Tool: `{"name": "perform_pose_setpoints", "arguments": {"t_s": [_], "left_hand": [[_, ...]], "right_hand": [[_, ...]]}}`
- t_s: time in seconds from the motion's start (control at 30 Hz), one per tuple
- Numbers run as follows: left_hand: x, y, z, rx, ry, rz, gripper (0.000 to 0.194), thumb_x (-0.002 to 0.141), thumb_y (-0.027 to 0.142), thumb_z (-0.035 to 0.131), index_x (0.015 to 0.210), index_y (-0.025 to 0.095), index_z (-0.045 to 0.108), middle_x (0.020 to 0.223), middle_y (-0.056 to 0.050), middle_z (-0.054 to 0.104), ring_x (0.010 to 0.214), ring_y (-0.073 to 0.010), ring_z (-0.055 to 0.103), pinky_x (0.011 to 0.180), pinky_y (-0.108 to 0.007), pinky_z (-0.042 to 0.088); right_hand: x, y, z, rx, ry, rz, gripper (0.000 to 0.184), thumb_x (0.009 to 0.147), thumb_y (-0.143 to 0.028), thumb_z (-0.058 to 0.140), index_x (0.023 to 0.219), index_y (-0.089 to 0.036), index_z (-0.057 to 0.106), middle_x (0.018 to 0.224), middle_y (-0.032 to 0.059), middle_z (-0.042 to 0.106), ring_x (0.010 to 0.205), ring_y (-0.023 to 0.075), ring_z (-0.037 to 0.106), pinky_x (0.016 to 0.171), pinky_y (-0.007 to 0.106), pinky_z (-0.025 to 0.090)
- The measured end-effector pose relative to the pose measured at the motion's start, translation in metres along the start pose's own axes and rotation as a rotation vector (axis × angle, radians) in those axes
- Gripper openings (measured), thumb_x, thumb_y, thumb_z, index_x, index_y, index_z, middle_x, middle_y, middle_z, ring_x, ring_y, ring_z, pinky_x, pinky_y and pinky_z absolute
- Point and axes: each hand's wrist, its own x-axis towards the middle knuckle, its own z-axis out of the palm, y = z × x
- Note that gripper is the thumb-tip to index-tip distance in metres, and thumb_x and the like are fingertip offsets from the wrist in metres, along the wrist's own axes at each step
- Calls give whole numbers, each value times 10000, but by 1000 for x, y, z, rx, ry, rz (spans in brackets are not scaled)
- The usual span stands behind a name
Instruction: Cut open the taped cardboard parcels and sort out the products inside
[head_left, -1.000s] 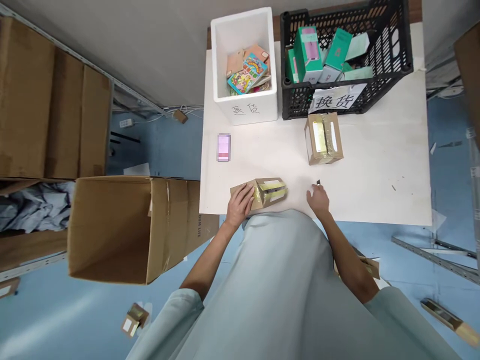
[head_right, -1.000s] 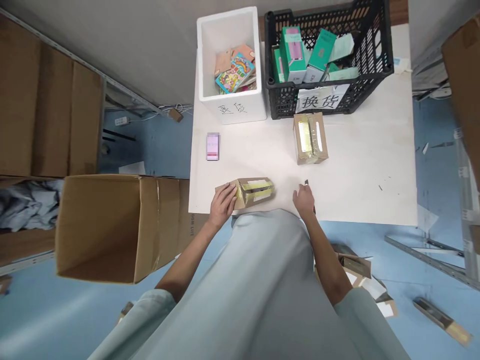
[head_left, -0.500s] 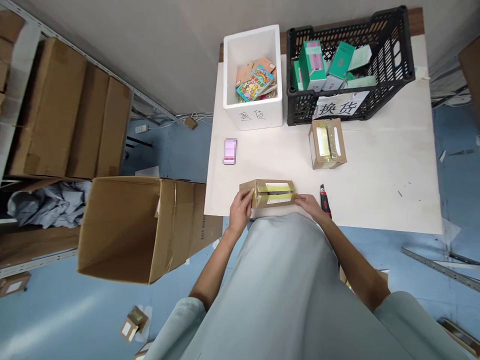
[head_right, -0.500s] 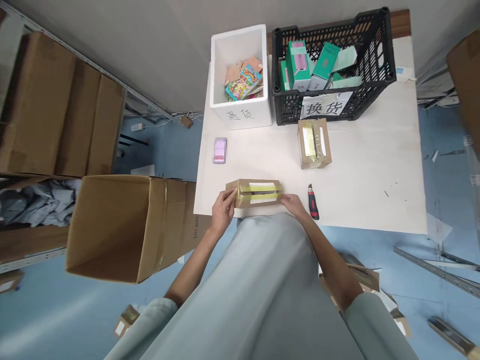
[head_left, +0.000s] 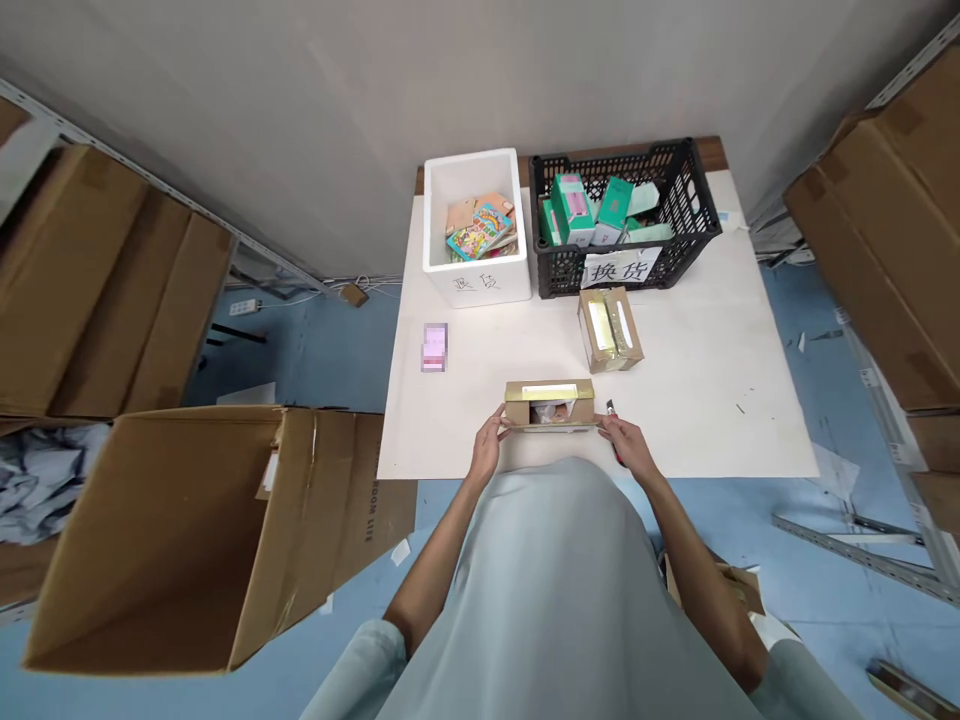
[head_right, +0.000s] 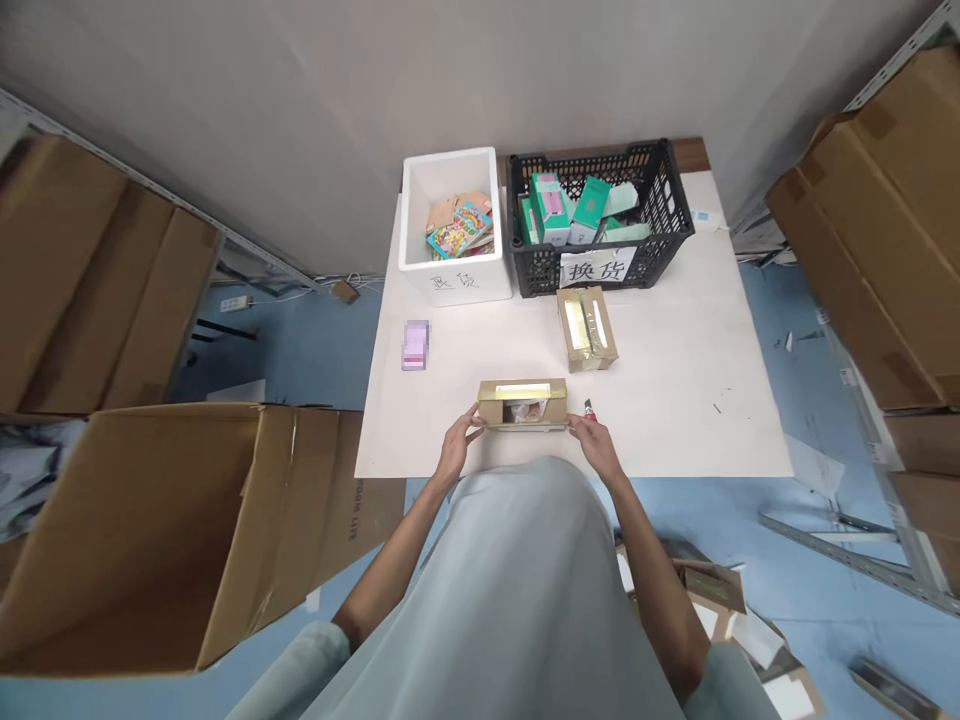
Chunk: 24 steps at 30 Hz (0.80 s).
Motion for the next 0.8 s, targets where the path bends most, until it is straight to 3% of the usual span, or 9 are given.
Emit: {"name": "perform_pose_setpoints", "arguments": {"t_s": [0.07, 0.17, 0.33, 0.47, 0.63, 0.8], "left_hand": [[0, -2, -7, 38, -6, -9, 429, 1065, 552, 529, 912, 195, 711, 1706, -150, 581, 1581, -327, 543, 1216, -498, 551], [-1, -7, -15, 115, -16, -4, 236, 952, 417, 683, 1005, 197, 747, 1730, -163, 549, 1580, -348, 548, 1224, -510, 537], [-8, -20, -18, 189, -70, 81, 394, 813, 184, 725, 1205, 204, 760, 1771, -163, 485, 1479, -316, 637, 1108, -456, 605], [-10, -27, -13, 321, -17, 170, 426, 817, 80, 681, 1214, 219, 747, 1689, -149, 565, 1409, -285, 679, 1065, -437, 626], [-7, -25, -6, 540, 36, 256, 508, 833, 15, 650, 1277, 251, 722, 1599, -96, 608, 1445, -277, 659, 1192, -463, 573], [-3, -19, -3, 710, 35, 264, 574, 872, -19, 603, 1368, 259, 679, 1605, -93, 595, 1412, -281, 677, 1158, -439, 591]], "right_hand": [[1, 1, 4, 23, -15, 8, 823, 899, -968, 557, 1015, -207, 848, 1182, 159, 846, 1180, 335, 794, 1084, 533, 656], [5, 3, 7, -113, -5, -41, 806, 924, -941, 547, 1054, -206, 849, 1162, 159, 834, 1085, 324, 794, 1051, 540, 660], [11, -8, 8, -434, -67, -129, 557, 1088, -565, 532, 1454, -208, 753, 1263, 137, 761, 997, 268, 767, 1038, 493, 640], [12, -32, 12, -683, -142, -111, 641, 1125, -366, 470, 1757, -267, 444, 1257, 92, 702, 937, 229, 734, 1003, 401, 606], [28, -67, 25, -1003, -187, -42, 734, 1170, -362, 416, 1851, -281, 154, 1239, 116, 724, 1068, 267, 736, 1014, 362, 537], [51, -91, 53, -1213, -195, 72, 761, 1159, -386, 469, 1840, -183, 199, 1352, 227, 742, 1241, 342, 745, 1051, 408, 527]]}}
